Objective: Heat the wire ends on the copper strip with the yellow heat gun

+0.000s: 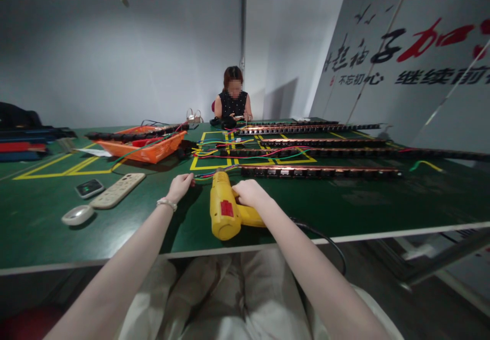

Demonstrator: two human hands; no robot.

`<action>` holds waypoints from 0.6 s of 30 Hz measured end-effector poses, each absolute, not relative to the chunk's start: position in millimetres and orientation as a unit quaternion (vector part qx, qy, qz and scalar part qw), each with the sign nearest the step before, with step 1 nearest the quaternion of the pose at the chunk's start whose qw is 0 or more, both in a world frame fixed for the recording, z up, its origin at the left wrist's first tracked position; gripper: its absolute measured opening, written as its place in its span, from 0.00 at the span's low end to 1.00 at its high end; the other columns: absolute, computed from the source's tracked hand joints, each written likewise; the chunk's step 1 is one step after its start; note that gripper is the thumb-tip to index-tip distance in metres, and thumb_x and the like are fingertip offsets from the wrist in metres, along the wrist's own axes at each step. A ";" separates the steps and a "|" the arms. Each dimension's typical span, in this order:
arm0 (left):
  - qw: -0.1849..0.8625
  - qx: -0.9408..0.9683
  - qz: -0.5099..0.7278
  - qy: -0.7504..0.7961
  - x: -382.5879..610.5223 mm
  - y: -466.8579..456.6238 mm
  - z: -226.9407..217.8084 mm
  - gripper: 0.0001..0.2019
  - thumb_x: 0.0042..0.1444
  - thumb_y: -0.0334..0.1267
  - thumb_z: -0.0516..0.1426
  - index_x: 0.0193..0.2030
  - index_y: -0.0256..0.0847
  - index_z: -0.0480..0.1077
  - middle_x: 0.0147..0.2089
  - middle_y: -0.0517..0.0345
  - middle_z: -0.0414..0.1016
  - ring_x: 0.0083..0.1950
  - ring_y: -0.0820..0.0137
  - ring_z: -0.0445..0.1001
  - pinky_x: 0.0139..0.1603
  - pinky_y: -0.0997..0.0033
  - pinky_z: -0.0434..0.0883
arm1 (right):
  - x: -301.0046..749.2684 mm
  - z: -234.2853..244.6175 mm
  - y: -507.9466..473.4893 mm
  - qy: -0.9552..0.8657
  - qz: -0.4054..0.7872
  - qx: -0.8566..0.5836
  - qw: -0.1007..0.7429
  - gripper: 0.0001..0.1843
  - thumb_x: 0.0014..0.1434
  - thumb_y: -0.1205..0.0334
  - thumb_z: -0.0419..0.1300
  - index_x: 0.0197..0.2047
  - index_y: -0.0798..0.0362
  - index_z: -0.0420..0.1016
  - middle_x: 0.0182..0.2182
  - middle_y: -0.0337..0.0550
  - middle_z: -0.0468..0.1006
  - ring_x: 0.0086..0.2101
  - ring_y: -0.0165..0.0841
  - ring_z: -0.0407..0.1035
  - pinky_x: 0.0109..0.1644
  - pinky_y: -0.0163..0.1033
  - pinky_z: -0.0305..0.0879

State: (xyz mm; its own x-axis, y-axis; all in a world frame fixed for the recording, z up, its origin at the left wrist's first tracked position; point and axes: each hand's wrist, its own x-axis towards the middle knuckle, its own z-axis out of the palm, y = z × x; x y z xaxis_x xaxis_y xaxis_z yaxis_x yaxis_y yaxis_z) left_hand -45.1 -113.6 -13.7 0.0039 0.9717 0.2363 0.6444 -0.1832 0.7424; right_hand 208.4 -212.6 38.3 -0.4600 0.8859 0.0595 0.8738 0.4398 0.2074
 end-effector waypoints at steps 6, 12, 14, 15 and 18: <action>0.219 0.673 0.366 0.604 -44.4 -116.1 -11.3 0.21 0.56 0.49 0.45 0.24 0.39 0.70 0.28 0.57 0.75 0.32 0.71 0.71 0.34 0.74 0.59 | 228.1 37.1 -209.6 0.833 0.106 0.543 0.021 0.13 0.52 0.65 0.52 0.38 0.54 0.74 0.38 0.47 0.77 0.41 0.38 0.71 0.39 0.36 0.61; 0.211 0.673 0.362 0.609 -43.4 -115.6 -11.4 0.21 0.56 0.49 0.45 0.24 0.39 0.70 0.28 0.58 0.75 0.32 0.71 0.71 0.33 0.75 0.58 | 245.0 36.4 -203.2 0.810 0.102 0.576 0.038 0.14 0.52 0.65 0.51 0.39 0.52 0.74 0.39 0.47 0.77 0.41 0.40 0.71 0.39 0.38 0.62; 0.213 0.671 0.365 0.609 -43.1 -115.0 -11.9 0.21 0.56 0.49 0.45 0.24 0.39 0.71 0.27 0.58 0.75 0.32 0.72 0.71 0.33 0.75 0.58 | 248.3 36.5 -202.0 0.806 0.102 0.582 0.040 0.14 0.52 0.65 0.50 0.39 0.52 0.74 0.38 0.47 0.77 0.40 0.40 0.72 0.39 0.38 0.62; 0.215 0.671 0.367 0.608 -43.0 -114.8 -12.1 0.21 0.56 0.49 0.45 0.24 0.39 0.71 0.27 0.58 0.75 0.32 0.72 0.71 0.33 0.75 0.58 | 249.3 36.6 -201.6 0.804 0.102 0.585 0.041 0.14 0.53 0.65 0.50 0.39 0.51 0.74 0.38 0.47 0.77 0.40 0.40 0.72 0.39 0.39 0.62; 0.212 0.673 0.369 0.605 -43.1 -114.0 -12.3 0.21 0.56 0.49 0.45 0.24 0.39 0.71 0.27 0.58 0.75 0.31 0.72 0.71 0.33 0.75 0.59 | 249.7 37.2 -201.1 0.802 0.103 0.587 0.044 0.15 0.52 0.66 0.50 0.40 0.51 0.74 0.38 0.47 0.77 0.39 0.40 0.72 0.39 0.39 0.62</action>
